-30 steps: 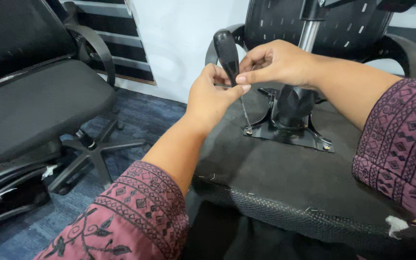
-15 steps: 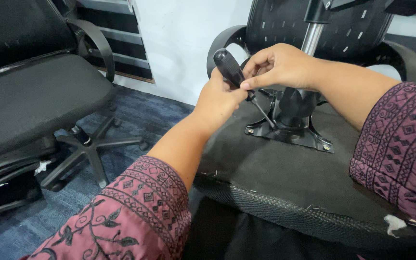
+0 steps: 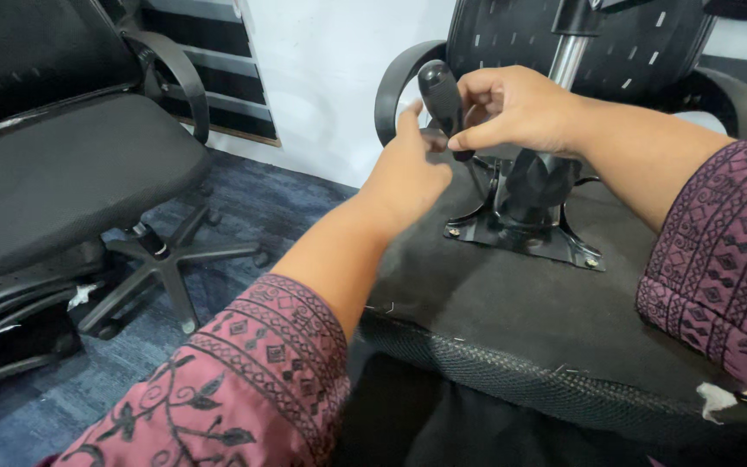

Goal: The person aligns a black office chair base onto the underside of an overturned chair seat and secures it by tightening four screws with a screwdriver. The person uses both hands to hold the base steady while turning the screwdriver.

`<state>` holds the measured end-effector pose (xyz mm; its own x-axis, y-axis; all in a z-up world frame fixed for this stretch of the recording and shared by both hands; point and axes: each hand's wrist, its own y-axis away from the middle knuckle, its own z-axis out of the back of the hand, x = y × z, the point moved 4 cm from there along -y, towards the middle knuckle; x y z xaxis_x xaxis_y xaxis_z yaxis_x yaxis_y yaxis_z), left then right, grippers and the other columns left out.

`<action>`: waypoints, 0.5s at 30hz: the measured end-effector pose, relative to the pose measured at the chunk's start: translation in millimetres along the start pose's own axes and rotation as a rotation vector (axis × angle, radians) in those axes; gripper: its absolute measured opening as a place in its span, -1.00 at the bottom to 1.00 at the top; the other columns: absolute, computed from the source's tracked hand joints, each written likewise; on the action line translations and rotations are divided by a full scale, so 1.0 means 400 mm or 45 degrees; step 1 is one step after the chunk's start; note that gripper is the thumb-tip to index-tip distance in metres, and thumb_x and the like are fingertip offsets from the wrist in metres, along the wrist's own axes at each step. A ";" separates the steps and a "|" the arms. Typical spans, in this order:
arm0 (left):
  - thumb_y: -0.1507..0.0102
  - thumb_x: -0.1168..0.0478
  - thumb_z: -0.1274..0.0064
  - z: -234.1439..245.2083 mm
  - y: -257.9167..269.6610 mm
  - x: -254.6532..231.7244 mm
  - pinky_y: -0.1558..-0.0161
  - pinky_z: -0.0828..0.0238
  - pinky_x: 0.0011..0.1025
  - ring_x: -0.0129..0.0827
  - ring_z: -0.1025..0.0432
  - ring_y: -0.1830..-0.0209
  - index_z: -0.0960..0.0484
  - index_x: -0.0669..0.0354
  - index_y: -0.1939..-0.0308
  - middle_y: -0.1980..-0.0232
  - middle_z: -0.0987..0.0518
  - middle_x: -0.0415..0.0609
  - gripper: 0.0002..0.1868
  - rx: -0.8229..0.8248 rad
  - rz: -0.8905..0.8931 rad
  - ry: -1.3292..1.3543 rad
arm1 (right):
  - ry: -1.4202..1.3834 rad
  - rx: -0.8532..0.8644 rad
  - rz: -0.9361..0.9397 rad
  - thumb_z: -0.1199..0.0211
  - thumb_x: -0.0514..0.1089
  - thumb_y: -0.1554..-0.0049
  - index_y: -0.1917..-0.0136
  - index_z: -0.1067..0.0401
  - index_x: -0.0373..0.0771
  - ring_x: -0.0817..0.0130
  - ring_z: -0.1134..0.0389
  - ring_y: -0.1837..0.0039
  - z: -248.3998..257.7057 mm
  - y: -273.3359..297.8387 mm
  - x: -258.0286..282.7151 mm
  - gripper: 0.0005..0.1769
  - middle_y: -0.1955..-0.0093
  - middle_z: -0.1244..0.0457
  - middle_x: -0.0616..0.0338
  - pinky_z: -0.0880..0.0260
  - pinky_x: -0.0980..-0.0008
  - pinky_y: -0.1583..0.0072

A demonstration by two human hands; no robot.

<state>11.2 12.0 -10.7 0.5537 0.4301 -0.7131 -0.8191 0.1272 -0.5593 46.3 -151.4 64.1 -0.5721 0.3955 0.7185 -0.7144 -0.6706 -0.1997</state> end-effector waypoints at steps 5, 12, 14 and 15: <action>-0.05 0.17 -0.34 -0.009 0.082 -0.004 -0.05 -0.48 -0.28 -0.17 -0.59 0.02 -0.67 0.20 0.06 0.11 -0.71 0.04 -0.59 0.356 0.333 -0.376 | -0.123 -0.078 0.032 -0.37 -0.30 -0.04 -0.13 -0.43 -0.28 0.46 -0.40 -0.07 0.007 0.002 -0.004 -0.64 0.00 -0.37 0.24 -0.40 0.43 -0.16; -0.08 0.38 -0.21 -0.020 0.089 0.049 0.06 -0.51 -0.40 -0.32 -0.62 0.14 -0.75 0.18 0.14 0.19 -0.75 -0.01 -0.74 0.448 0.540 -0.139 | -0.311 -0.189 0.053 -0.29 -0.32 -0.13 -0.17 -0.41 -0.29 0.37 -0.45 -0.05 0.028 -0.001 -0.025 -0.68 -0.06 -0.39 0.14 -0.49 0.36 -0.06; -0.11 0.45 -0.15 -0.032 0.083 0.086 0.08 -0.54 -0.45 -0.36 -0.63 0.16 -0.74 0.24 0.11 0.18 -0.75 0.01 -0.72 0.446 0.514 0.053 | -0.321 -0.207 0.066 -0.28 -0.33 -0.14 -0.16 -0.40 -0.32 0.36 -0.46 -0.06 0.029 0.002 -0.026 -0.69 -0.06 -0.39 0.10 -0.51 0.36 -0.06; -0.12 0.49 -0.12 -0.040 0.077 0.101 0.08 -0.55 -0.47 -0.37 -0.63 0.16 -0.73 0.26 0.09 0.17 -0.75 0.01 -0.71 0.453 0.475 0.164 | -0.324 -0.216 0.075 -0.28 -0.33 -0.14 -0.16 -0.40 -0.34 0.35 -0.46 -0.07 0.031 0.002 -0.025 -0.70 -0.07 -0.39 0.08 -0.53 0.36 -0.07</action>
<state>10.8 19.1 -63.6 0.2105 0.3937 -0.8948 -0.9517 0.2917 -0.0956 56.3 -163.6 64.9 -0.5105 0.1749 0.8419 -0.7524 -0.5649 -0.3388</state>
